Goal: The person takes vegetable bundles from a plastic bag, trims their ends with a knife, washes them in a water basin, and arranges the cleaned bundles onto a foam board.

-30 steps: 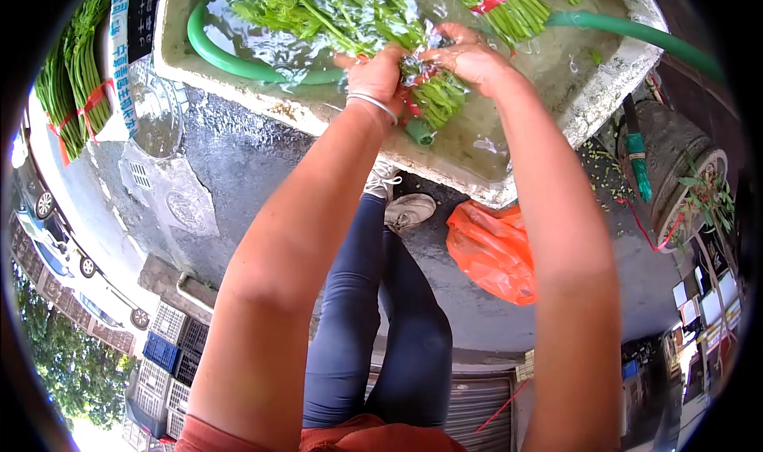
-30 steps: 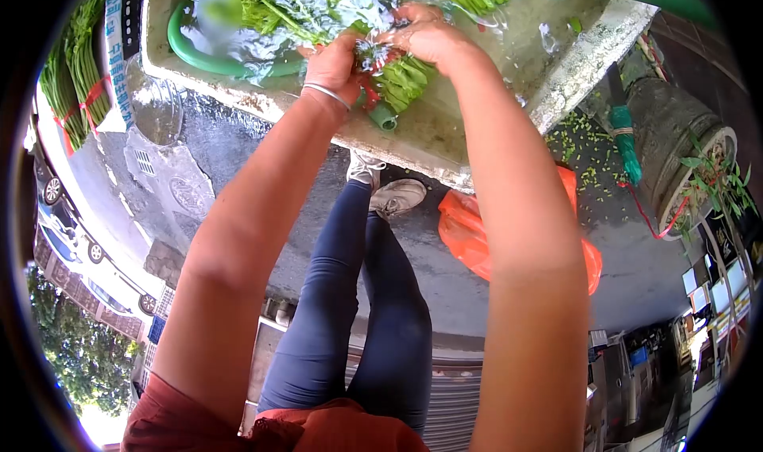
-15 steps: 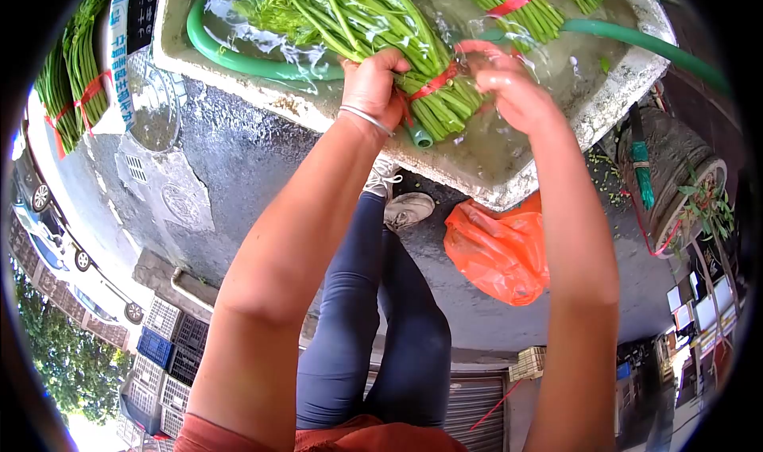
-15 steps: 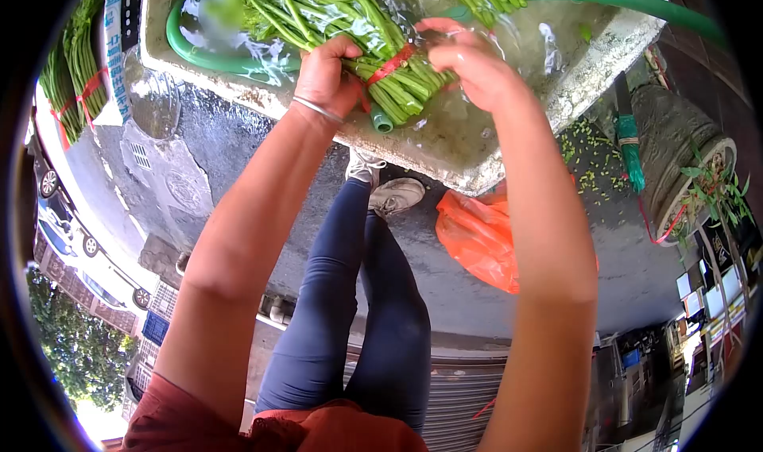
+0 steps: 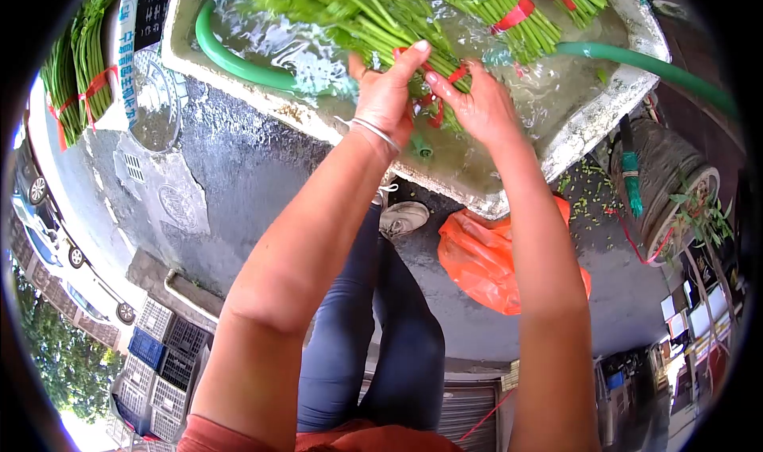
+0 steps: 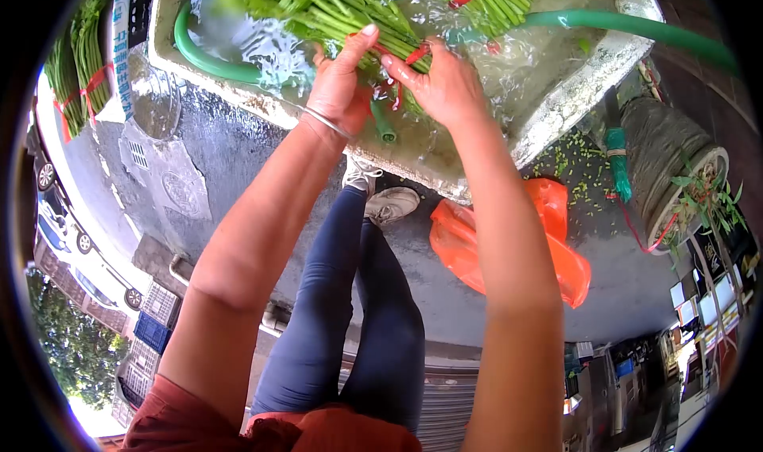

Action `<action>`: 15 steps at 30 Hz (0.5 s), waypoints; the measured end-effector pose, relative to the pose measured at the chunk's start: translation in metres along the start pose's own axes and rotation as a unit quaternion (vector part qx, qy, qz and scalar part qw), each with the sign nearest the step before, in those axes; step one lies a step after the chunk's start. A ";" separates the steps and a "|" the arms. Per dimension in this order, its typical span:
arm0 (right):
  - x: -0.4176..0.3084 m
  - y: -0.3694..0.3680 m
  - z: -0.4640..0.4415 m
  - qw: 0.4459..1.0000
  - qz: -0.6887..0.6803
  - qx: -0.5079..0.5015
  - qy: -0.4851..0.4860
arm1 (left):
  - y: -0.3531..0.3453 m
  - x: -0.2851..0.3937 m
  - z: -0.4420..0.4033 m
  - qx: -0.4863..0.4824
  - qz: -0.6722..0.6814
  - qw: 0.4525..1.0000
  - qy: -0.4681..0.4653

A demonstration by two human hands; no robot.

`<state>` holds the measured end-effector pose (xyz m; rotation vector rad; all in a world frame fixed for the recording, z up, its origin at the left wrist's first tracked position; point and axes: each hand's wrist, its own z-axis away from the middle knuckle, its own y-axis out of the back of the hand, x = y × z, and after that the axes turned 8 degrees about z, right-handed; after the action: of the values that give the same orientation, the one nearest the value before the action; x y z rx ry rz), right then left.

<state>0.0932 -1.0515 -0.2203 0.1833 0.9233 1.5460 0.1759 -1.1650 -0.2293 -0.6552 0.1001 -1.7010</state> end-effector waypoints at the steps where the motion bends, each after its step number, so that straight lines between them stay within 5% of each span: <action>1: 0.009 -0.009 -0.010 0.997 -0.063 -0.031 -0.025 | 0.005 0.004 -0.002 0.003 0.002 1.000 0.024; 6: 0.044 -0.025 -0.063 0.977 -0.179 -0.116 -0.024 | 0.014 0.013 -0.022 0.060 -0.050 0.996 0.030; 9: 0.033 -0.011 -0.051 0.897 -0.376 -0.226 -0.055 | 0.018 0.018 -0.032 0.039 0.061 0.994 0.078; 13: 0.058 -0.024 -0.062 0.707 -0.614 -0.331 -0.117 | -0.002 0.013 -0.011 -0.050 0.077 0.993 0.072; 14: 0.052 -0.014 -0.054 0.712 -0.610 -0.327 -0.119 | 0.000 0.007 -0.015 0.004 0.029 0.996 0.083; 15: 0.037 0.000 -0.037 0.781 -0.548 -0.268 -0.133 | 0.000 -0.002 -0.021 0.009 0.069 0.995 0.074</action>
<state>0.0630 -1.0350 -0.2589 -0.4802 0.1935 0.5809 0.1665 -1.1691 -0.2473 -0.4969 0.2281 -1.6126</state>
